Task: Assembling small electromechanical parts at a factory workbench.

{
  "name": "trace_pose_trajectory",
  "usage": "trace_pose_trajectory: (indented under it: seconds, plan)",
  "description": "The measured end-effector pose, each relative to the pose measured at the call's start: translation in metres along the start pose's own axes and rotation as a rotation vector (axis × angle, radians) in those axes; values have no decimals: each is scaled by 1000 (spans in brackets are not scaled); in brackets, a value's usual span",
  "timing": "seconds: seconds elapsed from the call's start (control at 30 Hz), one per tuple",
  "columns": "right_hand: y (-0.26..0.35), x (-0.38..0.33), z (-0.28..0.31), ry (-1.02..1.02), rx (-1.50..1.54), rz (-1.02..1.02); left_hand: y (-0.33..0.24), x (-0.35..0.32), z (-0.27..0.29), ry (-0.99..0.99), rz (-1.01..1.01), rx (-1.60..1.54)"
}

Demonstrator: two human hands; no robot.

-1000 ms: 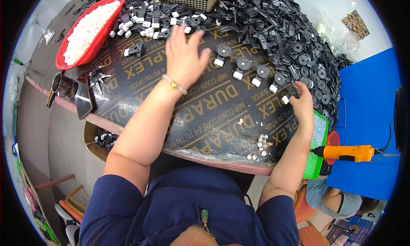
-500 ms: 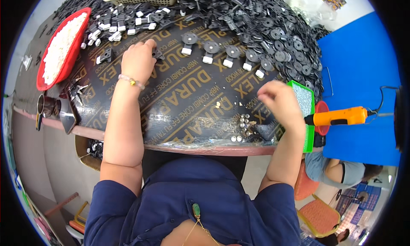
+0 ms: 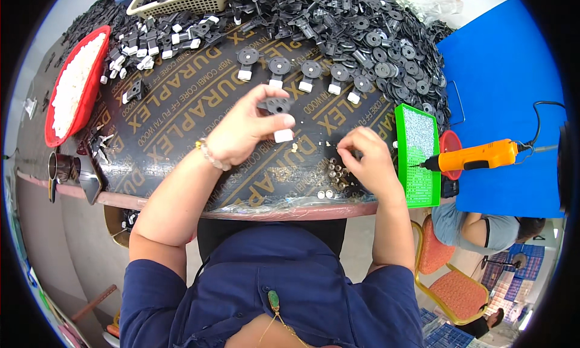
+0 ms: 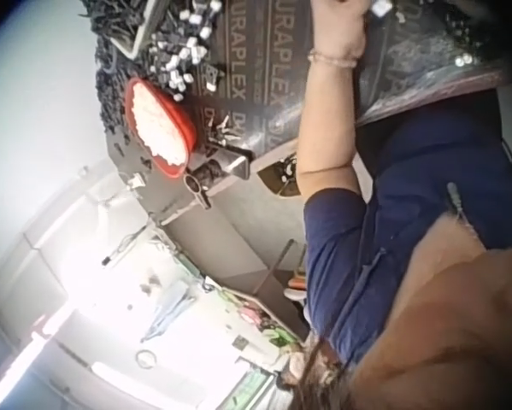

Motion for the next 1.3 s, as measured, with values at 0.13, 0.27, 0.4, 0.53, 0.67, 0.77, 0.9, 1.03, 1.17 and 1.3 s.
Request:
trace_pose_trajectory:
  seconds: [0.13,0.27,0.4,0.53,0.67,0.77,0.9,1.03,1.17,1.3]
  plan:
    - [27,37,7,-80,333,-76,10,2,-8,6,-23,114]
    - [43,73,-14,10,229,-17,10,7,-3,21,-120,248]
    - [54,91,-25,48,94,104,6,6,-5,-3,-120,237]
    - [49,108,-7,-41,176,46,13,7,6,-21,-84,200]
    - [-35,118,44,-383,-375,-61,11,5,-1,-8,-32,30]
    - [-116,96,55,-322,-705,-473,15,10,4,-36,56,-70]
    - [-142,87,41,-266,-762,-603,14,12,13,-57,-7,-86]
    - [-156,90,39,-330,-892,-547,9,11,14,-80,19,-23]
    - [-153,87,66,-637,-393,-394,7,11,15,-78,6,-17]
    - [-131,88,28,-430,895,-490,1,8,17,-90,-42,-79]
Point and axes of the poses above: each hand's wrist, its own x-axis towards the middle knuckle, its own z-axis out of the back of the hand, y = z × x, the point moved 6 cm from there along x, towards the middle knuckle, and after that the axes turned 1 degree about y, right-handed, at the moved point
